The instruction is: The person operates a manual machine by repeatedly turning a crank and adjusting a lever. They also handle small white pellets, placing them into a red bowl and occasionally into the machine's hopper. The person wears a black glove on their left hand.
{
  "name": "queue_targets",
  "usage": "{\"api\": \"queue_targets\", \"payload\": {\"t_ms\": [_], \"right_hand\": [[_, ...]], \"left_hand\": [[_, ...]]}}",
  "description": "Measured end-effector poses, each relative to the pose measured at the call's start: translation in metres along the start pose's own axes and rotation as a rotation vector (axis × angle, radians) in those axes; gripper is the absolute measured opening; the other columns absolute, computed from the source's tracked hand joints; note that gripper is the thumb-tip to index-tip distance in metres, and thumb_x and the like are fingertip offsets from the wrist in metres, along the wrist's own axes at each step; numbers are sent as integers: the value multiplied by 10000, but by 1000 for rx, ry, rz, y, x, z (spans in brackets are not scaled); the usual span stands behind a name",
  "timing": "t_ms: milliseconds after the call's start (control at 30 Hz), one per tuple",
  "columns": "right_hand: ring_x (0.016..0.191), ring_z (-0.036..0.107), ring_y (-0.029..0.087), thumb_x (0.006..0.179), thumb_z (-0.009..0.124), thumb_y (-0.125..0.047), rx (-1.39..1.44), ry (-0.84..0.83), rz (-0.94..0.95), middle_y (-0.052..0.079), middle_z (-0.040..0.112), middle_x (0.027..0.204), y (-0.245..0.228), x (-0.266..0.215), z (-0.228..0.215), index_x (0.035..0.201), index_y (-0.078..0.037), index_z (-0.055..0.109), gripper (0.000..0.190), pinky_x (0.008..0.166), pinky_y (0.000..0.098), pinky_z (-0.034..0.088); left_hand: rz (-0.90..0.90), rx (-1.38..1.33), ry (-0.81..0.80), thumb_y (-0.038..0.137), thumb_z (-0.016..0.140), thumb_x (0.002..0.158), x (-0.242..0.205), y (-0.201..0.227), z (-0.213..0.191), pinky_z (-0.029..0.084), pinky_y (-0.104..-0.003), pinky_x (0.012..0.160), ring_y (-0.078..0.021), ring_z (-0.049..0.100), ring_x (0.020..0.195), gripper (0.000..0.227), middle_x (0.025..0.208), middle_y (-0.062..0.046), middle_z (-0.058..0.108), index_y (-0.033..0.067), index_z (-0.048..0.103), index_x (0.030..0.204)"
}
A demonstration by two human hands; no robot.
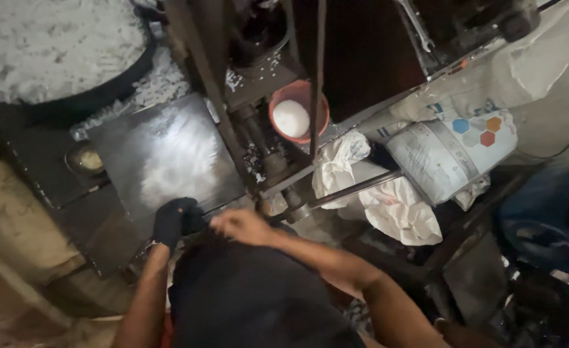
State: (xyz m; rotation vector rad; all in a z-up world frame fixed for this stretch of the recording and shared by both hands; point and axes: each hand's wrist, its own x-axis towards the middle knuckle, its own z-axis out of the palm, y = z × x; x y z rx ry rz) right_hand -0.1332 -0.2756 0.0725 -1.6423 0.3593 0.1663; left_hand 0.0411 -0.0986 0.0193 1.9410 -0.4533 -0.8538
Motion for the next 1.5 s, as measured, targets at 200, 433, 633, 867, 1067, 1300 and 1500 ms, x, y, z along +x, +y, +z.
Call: {"api": "queue_targets", "payload": {"t_ms": [200, 433, 633, 867, 1067, 1300, 1500], "right_hand": [[684, 523, 87, 1105, 621, -259, 132, 953, -232, 14, 605, 751, -41, 79, -126, 910, 16, 679, 343, 606, 296, 425], [669, 622, 114, 987, 614, -196, 343, 789, -57, 34, 700, 858, 25, 190, -208, 1122, -47, 674, 210, 552, 267, 501], [537, 557, 131, 1000, 583, -164, 414, 669, 66, 59, 660, 725, 61, 214, -217, 968, -33, 714, 188, 451, 289, 401], [521, 523, 163, 952, 582, -146, 341, 489, 147, 87, 620, 697, 80, 219, -207, 1016, -37, 682, 161, 447, 326, 379], [825, 688, 215, 973, 628, -160, -67, 489, -87, 130, 742, 890, 49, 202, -213, 1035, 53, 715, 239, 758, 373, 550], [851, 650, 119, 1039, 663, -158, -179, 675, -315, 115, 737, 915, -52, 70, -172, 1140, 26, 717, 217, 773, 281, 535], [840, 732, 119, 980, 757, -159, -316, 99, -378, 84, 778, 960, -105, 11, -85, 1108, -44, 762, 172, 751, 273, 581]], "left_hand": [[-251, -430, -146, 170, 579, 984, 46, 37, 24, 587, -361, 744, -219, 735, 812, 255, 981, -140, 763, 7, 706, 1135], [263, 591, 298, 296, 702, 980, 171, 96, 68, 533, -496, 780, -407, 683, 921, 457, 1074, -231, 708, -39, 614, 1278], [399, 579, 283, 299, 745, 919, 224, 103, 77, 532, -492, 822, -412, 671, 962, 479, 1088, -226, 694, -17, 613, 1254], [350, 737, 186, 303, 794, 848, 221, 78, 47, 530, -487, 870, -418, 658, 1011, 513, 1103, -221, 677, 9, 612, 1227], [331, 583, 485, 307, 837, 787, 165, 118, 12, 529, -482, 912, -423, 646, 1053, 548, 1117, -216, 663, 31, 612, 1203], [33, 384, 664, 227, 883, 637, 47, 126, -20, 541, -482, 862, -391, 664, 1024, 677, 1122, -174, 663, 98, 596, 1236], [-88, 51, 501, 296, 835, 833, 4, 71, -35, 535, -415, 796, -273, 684, 953, 618, 1057, -126, 668, 73, 560, 1340]]}}
